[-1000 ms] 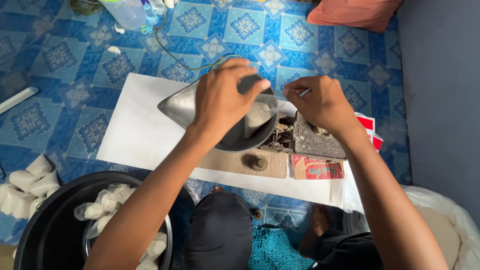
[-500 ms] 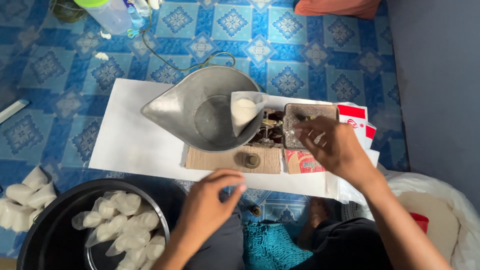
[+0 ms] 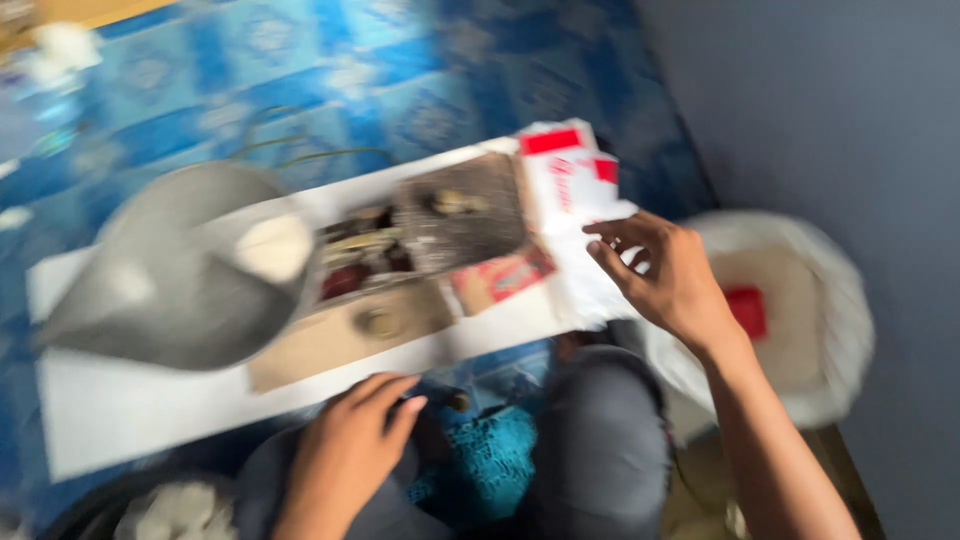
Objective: The person fills small plastic bags with white powder using a red cup and then places the filled bags into a black plastic tub.
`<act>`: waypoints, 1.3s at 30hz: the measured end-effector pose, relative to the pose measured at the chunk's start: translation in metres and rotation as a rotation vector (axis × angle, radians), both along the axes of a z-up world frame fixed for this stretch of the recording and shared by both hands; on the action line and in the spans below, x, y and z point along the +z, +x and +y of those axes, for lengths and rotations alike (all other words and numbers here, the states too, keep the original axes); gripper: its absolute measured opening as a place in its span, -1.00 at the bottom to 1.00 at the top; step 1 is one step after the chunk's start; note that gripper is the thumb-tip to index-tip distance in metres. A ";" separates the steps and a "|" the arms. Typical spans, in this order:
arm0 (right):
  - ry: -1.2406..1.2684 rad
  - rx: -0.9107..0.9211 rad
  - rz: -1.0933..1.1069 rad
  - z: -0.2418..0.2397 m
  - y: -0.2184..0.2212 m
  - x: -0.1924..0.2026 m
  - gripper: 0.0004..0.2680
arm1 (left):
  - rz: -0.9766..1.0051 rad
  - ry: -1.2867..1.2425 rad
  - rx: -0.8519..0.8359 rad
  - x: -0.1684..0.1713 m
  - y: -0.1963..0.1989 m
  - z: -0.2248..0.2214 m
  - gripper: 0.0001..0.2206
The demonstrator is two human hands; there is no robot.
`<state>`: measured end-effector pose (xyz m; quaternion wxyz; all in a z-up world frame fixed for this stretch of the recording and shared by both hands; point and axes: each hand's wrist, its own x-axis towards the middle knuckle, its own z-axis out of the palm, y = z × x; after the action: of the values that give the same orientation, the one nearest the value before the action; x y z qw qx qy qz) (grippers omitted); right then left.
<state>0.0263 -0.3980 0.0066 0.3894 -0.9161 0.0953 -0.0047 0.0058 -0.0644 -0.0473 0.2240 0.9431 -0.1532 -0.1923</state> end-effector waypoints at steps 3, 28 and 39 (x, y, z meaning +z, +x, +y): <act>0.055 -0.210 0.063 -0.061 -0.031 -0.031 -0.81 | -0.304 0.059 -0.105 -0.033 -0.003 0.004 -0.76; -0.445 -0.738 0.231 -0.248 -0.148 -0.293 -0.53 | 1.000 -0.222 0.720 -0.387 0.160 0.263 -0.56; 0.086 -0.530 -0.139 -0.239 -0.160 -0.313 -0.53 | -0.475 -0.087 -0.223 -0.275 0.037 0.159 -0.68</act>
<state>-0.1337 -0.6373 -0.3062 0.4187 -0.8393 0.3050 -0.1653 0.0432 0.0942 -0.3219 0.1995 0.9285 -0.3127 0.0175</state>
